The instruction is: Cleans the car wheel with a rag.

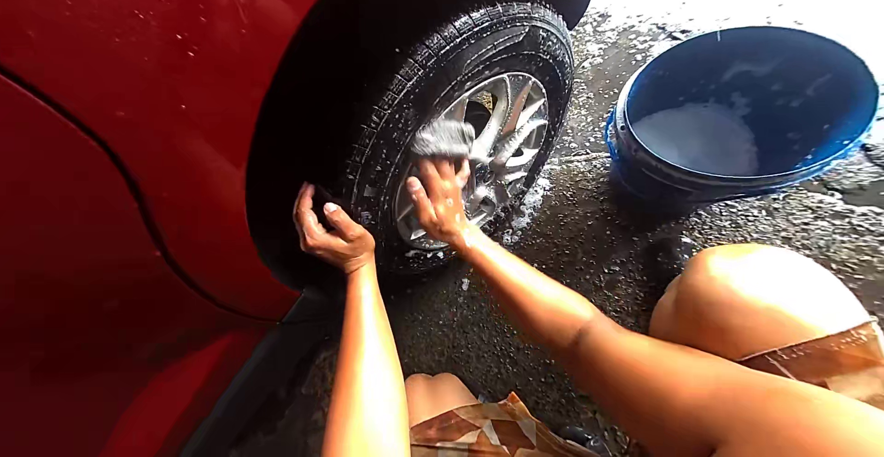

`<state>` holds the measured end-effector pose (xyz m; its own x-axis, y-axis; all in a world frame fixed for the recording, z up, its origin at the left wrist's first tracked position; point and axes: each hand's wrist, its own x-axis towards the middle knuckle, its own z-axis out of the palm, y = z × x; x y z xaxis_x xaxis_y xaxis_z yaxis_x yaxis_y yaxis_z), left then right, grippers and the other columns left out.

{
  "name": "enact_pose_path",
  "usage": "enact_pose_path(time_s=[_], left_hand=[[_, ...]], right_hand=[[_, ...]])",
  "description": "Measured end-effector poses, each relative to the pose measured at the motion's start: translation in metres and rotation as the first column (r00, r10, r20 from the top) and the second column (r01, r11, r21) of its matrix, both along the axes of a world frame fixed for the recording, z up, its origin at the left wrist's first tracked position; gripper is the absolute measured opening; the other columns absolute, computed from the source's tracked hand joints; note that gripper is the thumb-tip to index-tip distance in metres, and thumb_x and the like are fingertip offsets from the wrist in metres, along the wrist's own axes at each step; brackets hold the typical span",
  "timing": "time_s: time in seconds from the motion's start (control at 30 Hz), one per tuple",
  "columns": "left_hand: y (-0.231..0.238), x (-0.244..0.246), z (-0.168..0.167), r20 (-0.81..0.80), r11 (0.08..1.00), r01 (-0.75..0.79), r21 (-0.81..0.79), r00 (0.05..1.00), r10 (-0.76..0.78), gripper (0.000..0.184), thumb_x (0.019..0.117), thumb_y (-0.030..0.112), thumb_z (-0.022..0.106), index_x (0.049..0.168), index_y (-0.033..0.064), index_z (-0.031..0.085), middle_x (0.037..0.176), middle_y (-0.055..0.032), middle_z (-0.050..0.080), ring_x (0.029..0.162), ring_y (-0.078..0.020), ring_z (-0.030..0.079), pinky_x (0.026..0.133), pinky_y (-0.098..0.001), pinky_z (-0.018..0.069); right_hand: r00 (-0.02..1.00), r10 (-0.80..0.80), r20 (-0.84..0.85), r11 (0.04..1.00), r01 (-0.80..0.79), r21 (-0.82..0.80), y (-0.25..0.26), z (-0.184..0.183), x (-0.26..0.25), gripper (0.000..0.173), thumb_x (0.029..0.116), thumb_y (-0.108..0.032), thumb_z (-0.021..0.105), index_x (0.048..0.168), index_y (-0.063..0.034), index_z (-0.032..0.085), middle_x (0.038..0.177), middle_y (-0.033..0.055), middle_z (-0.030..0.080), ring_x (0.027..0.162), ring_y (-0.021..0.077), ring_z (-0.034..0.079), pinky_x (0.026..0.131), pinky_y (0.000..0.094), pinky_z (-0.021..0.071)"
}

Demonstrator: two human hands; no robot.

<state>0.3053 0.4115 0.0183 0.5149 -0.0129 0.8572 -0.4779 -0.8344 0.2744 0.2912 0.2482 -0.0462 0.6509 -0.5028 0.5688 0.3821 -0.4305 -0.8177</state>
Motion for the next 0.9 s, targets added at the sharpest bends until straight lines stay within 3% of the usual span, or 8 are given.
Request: enact_pose_path(time_s=[0.13, 0.2, 0.27, 0.43, 0.53, 0.63, 0.8, 0.9], left_hand=[[0.002, -0.001, -0.001, 0.000, 1.000, -0.004, 0.006, 1.000, 0.004, 0.048, 0.1074, 0.028, 0.038, 0.133, -0.0041, 0.062, 0.138, -0.0185, 0.063, 0.131, -0.0230, 0.059, 0.112, -0.0360, 0.0457], [0.001, 0.002, 0.000, 0.016, 1.000, -0.015, -0.002, 1.000, 0.015, 0.048, 0.1068, 0.029, 0.038, 0.132, -0.0030, 0.063, 0.136, -0.0176, 0.064, 0.130, -0.0224, 0.060, 0.111, -0.0355, 0.0463], [0.001, 0.003, 0.001, 0.016, 1.000, -0.019, -0.004, 1.000, 0.019, 0.048, 0.1059, 0.028, 0.039, 0.130, -0.0040, 0.064, 0.135, -0.0187, 0.065, 0.130, -0.0236, 0.061, 0.111, -0.0357, 0.0462], [0.003, 0.000, 0.000, 0.010, 1.000, -0.010, 0.010, 1.000, 0.010, 0.046, 0.1058, 0.025, 0.039, 0.130, -0.0047, 0.064, 0.135, -0.0186, 0.065, 0.130, -0.0238, 0.060, 0.111, -0.0350, 0.0457], [0.001, 0.000, 0.000, 0.002, 1.000, -0.010, 0.009, 1.000, 0.010, 0.046, 0.1060, 0.024, 0.038, 0.131, -0.0059, 0.063, 0.135, -0.0195, 0.064, 0.130, -0.0231, 0.060, 0.112, -0.0343, 0.0443], [0.001, -0.003, 0.000, -0.009, 1.000, -0.020, 0.004, 1.000, 0.020, 0.045, 0.1059, 0.023, 0.038, 0.131, -0.0056, 0.062, 0.136, -0.0192, 0.064, 0.130, -0.0226, 0.059, 0.112, -0.0334, 0.0446], [0.003, -0.001, -0.002, 0.005, 1.000, -0.026, 0.009, 1.000, 0.026, 0.045, 0.1054, 0.023, 0.039, 0.130, -0.0042, 0.064, 0.133, -0.0181, 0.066, 0.128, -0.0229, 0.062, 0.109, -0.0341, 0.0469], [-0.001, 0.001, -0.003, 0.005, 1.000, -0.028, 0.000, 1.000, 0.028, 0.046, 0.1054, 0.023, 0.038, 0.129, -0.0062, 0.063, 0.134, -0.0201, 0.065, 0.129, -0.0238, 0.061, 0.110, -0.0338, 0.0454]], right_hand=[[0.983, -0.180, -0.035, 0.983, 0.181, 0.035, -0.043, -0.022, 0.052, 0.073, 0.1053, -0.057, 0.032, 0.146, -0.0007, 0.054, 0.153, 0.0241, 0.048, 0.148, 0.0395, 0.037, 0.123, 0.0629, 0.0186], [0.963, -0.195, -0.187, 0.958, 0.228, 0.173, -0.053, -0.029, 0.054, 0.060, 0.1066, -0.044, 0.034, 0.122, 0.0048, 0.066, 0.120, 0.0244, 0.069, 0.118, 0.0352, 0.065, 0.102, 0.0539, 0.0497], [0.948, -0.117, -0.297, 0.937, 0.205, 0.283, -0.067, -0.017, 0.056, 0.052, 0.1087, -0.031, 0.030, 0.105, 0.0048, 0.068, 0.095, 0.0235, 0.071, 0.096, 0.0363, 0.070, 0.084, 0.0560, 0.0543], [0.972, 0.058, -0.230, 0.683, 0.129, 0.719, -0.082, 0.050, 0.059, 0.064, 0.1112, -0.043, 0.019, 0.127, 0.0045, 0.058, 0.114, 0.0215, 0.065, 0.109, 0.0272, 0.063, 0.096, 0.0478, 0.0519], [0.989, 0.094, -0.117, 0.722, 0.014, 0.692, -0.068, 0.074, 0.036, 0.062, 0.1103, -0.044, 0.022, 0.132, 0.0053, 0.053, 0.125, 0.0232, 0.060, 0.122, 0.0266, 0.058, 0.105, 0.0443, 0.0462], [0.975, 0.038, -0.217, 0.828, 0.090, 0.553, -0.067, 0.039, 0.048, 0.070, 0.1093, -0.048, 0.022, 0.145, 0.0084, 0.046, 0.139, 0.0282, 0.057, 0.134, 0.0318, 0.054, 0.113, 0.0494, 0.0423], [0.968, -0.051, -0.247, 0.856, 0.169, 0.488, -0.053, 0.041, 0.043, 0.060, 0.1100, -0.039, 0.024, 0.124, 0.0088, 0.058, 0.114, 0.0262, 0.067, 0.114, 0.0327, 0.065, 0.098, 0.0503, 0.0515], [1.000, 0.009, 0.012, 0.938, -0.012, 0.346, -0.053, 0.053, 0.026, 0.067, 0.1061, -0.048, 0.030, 0.125, 0.0090, 0.061, 0.128, 0.0285, 0.062, 0.129, 0.0369, 0.055, 0.116, 0.0557, 0.0358]])
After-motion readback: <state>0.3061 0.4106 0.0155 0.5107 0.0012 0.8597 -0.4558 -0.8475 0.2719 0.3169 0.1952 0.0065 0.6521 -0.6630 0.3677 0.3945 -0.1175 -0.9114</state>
